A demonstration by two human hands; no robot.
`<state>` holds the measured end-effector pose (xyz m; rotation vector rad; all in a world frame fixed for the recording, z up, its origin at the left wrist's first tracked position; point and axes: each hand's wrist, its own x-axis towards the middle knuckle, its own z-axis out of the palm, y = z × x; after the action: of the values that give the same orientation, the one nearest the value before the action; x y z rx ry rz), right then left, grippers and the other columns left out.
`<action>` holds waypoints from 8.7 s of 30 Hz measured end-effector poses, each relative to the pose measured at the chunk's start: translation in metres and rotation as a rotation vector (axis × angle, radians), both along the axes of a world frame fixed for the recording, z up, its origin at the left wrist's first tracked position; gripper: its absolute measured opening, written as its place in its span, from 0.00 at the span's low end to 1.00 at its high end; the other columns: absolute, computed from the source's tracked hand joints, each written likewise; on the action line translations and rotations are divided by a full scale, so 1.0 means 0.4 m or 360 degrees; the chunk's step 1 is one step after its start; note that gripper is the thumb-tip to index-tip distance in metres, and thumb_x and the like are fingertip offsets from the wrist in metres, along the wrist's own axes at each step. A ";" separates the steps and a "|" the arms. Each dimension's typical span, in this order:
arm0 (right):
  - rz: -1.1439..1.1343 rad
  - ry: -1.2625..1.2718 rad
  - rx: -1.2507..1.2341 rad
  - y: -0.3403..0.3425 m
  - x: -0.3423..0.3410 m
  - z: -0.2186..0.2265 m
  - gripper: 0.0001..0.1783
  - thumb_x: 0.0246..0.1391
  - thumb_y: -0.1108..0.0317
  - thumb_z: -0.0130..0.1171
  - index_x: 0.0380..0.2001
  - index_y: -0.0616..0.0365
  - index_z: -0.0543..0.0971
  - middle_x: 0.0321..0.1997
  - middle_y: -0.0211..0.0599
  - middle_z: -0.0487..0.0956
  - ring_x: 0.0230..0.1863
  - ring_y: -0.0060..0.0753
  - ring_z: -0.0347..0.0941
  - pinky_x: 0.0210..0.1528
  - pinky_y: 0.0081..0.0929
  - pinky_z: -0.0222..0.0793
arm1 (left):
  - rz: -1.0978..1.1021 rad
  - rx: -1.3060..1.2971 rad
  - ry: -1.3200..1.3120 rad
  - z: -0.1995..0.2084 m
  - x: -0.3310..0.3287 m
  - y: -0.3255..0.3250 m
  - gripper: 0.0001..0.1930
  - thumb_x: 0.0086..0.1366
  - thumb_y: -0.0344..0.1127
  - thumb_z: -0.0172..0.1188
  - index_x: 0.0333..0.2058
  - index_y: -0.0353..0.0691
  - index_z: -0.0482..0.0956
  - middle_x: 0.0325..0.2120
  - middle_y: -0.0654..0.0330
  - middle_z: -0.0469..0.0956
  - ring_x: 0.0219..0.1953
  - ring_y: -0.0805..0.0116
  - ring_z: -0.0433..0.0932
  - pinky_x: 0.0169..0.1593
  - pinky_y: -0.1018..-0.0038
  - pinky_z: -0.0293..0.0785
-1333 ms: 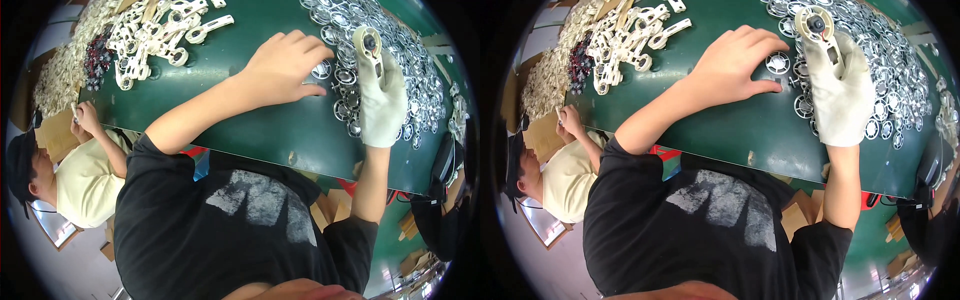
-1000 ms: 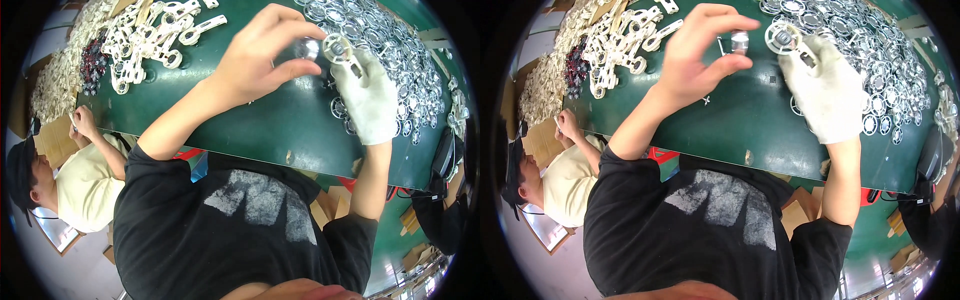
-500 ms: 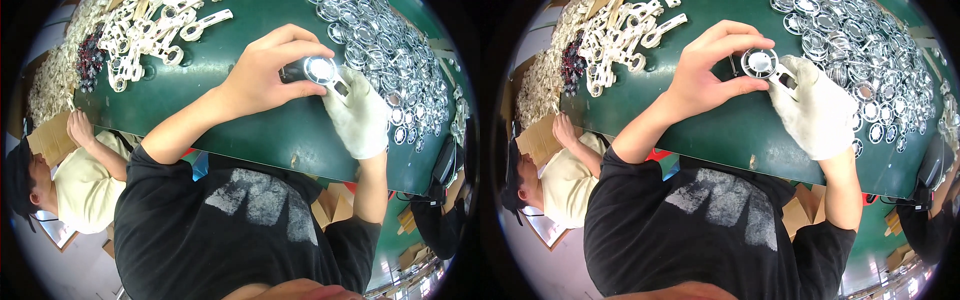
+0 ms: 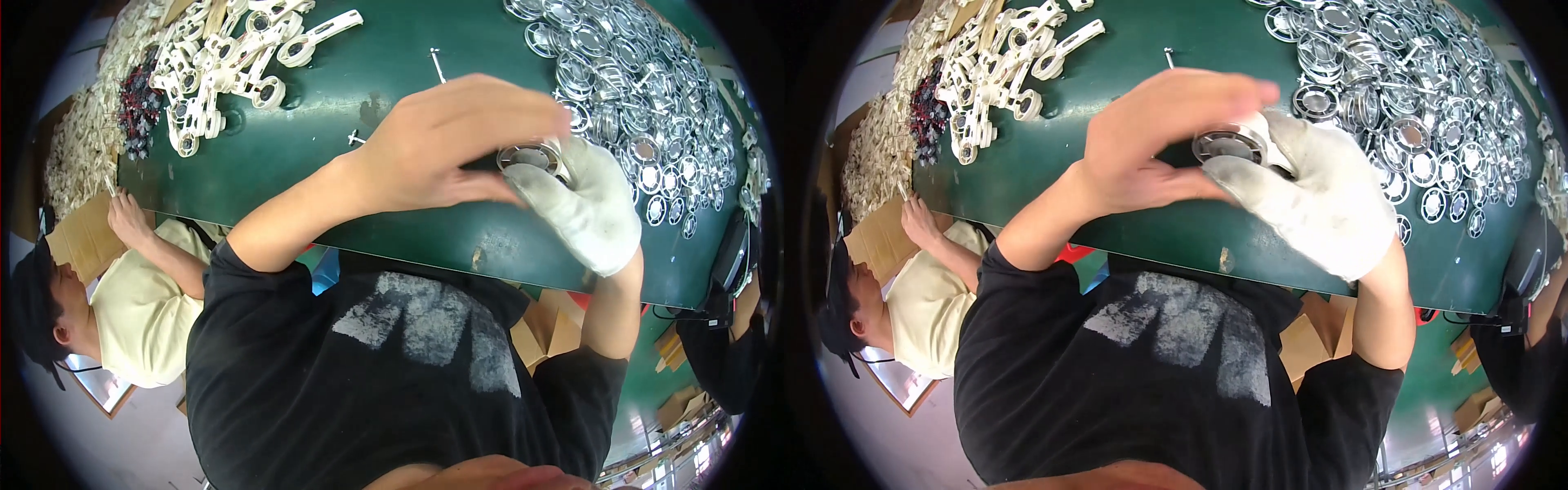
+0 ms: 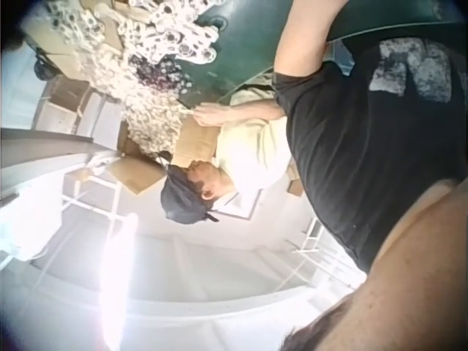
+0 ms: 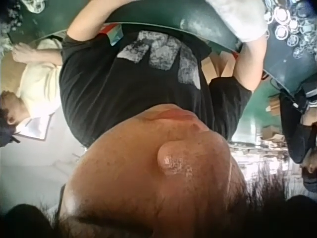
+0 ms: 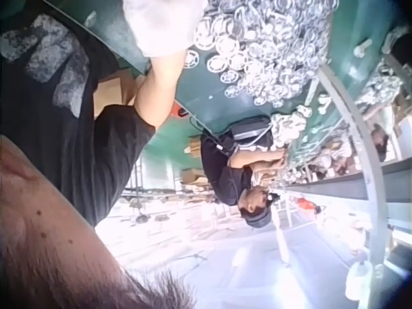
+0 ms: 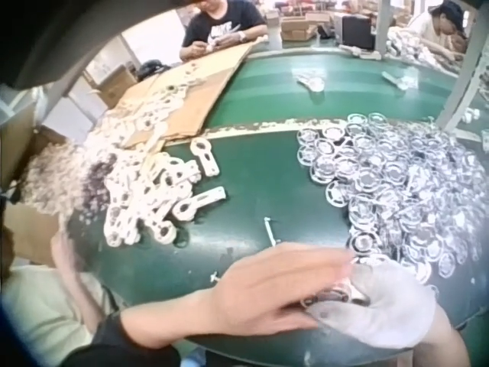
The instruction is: The person assembles small circular metal components onto white plastic frames by hand at a factory workbench.
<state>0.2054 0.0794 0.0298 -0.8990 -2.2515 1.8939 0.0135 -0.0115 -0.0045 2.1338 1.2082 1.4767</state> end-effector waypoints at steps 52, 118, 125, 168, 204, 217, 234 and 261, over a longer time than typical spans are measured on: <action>-0.0871 0.0564 0.1033 -0.004 -0.019 -0.068 0.15 0.63 0.74 0.61 0.52 0.67 0.78 0.37 0.42 0.85 0.35 0.31 0.82 0.41 0.27 0.77 | 0.0624 -0.0361 0.0951 -0.001 -0.159 0.197 0.17 0.63 0.32 0.63 0.51 0.38 0.77 0.45 0.53 0.74 0.47 0.49 0.77 0.48 0.61 0.78; -0.0086 0.0123 0.1135 -0.040 0.009 -0.046 0.20 0.61 0.50 0.63 0.41 0.57 0.81 0.24 0.45 0.80 0.27 0.53 0.80 0.29 0.41 0.75 | -0.0297 -0.0575 -0.0403 0.028 -0.014 0.021 0.13 0.64 0.30 0.67 0.45 0.31 0.85 0.52 0.50 0.82 0.52 0.60 0.81 0.57 0.68 0.75; -0.0566 0.0191 0.0605 -0.033 0.001 -0.022 0.24 0.58 0.65 0.68 0.56 0.64 0.78 0.26 0.30 0.77 0.26 0.19 0.72 0.34 0.20 0.71 | 0.0537 -0.1191 -0.0536 0.093 -0.227 0.207 0.14 0.73 0.43 0.60 0.41 0.37 0.85 0.30 0.68 0.82 0.31 0.78 0.76 0.37 0.77 0.74; -0.0791 0.0024 0.0771 0.100 -0.025 -0.027 0.18 0.55 0.60 0.68 0.43 0.61 0.84 0.31 0.34 0.84 0.30 0.19 0.75 0.37 0.23 0.72 | 0.0589 -0.0247 0.0946 -0.073 -0.227 0.290 0.14 0.60 0.46 0.69 0.38 0.45 0.82 0.38 0.59 0.81 0.48 0.57 0.81 0.49 0.60 0.78; -0.0011 -0.0004 0.0255 -0.003 -0.018 -0.004 0.16 0.63 0.62 0.60 0.48 0.60 0.81 0.36 0.35 0.85 0.36 0.28 0.81 0.39 0.26 0.76 | -0.0222 0.0118 -0.0263 0.002 -0.030 0.020 0.29 0.54 0.33 0.76 0.55 0.37 0.77 0.56 0.49 0.78 0.56 0.52 0.80 0.58 0.64 0.77; -0.0144 -0.0218 0.0644 -0.026 -0.004 -0.026 0.16 0.61 0.66 0.62 0.51 0.59 0.81 0.32 0.39 0.83 0.29 0.26 0.76 0.36 0.25 0.72 | 0.0033 -0.1113 -0.0644 0.037 -0.109 0.109 0.21 0.61 0.53 0.71 0.40 0.40 0.90 0.29 0.65 0.82 0.31 0.72 0.78 0.37 0.76 0.74; 0.0103 -0.0008 0.1060 -0.041 -0.032 0.009 0.17 0.61 0.57 0.60 0.49 0.55 0.82 0.32 0.36 0.85 0.35 0.41 0.83 0.40 0.31 0.77 | 0.1417 -0.1382 0.1015 0.072 -0.598 -0.084 0.22 0.64 0.45 0.67 0.49 0.34 0.80 0.35 0.53 0.85 0.39 0.61 0.84 0.47 0.68 0.79; -0.1100 0.0354 0.1112 0.152 0.024 -0.016 0.19 0.62 0.55 0.65 0.48 0.58 0.83 0.34 0.30 0.82 0.34 0.17 0.72 0.41 0.20 0.70 | 0.0527 -0.0490 0.0882 -0.005 0.142 0.037 0.28 0.52 0.56 0.73 0.48 0.49 0.77 0.42 0.62 0.74 0.43 0.62 0.81 0.39 0.66 0.81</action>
<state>0.2148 0.1404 0.0235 -1.0625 -1.8811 0.7919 0.0704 0.0033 -0.0065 2.2641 1.9113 0.7269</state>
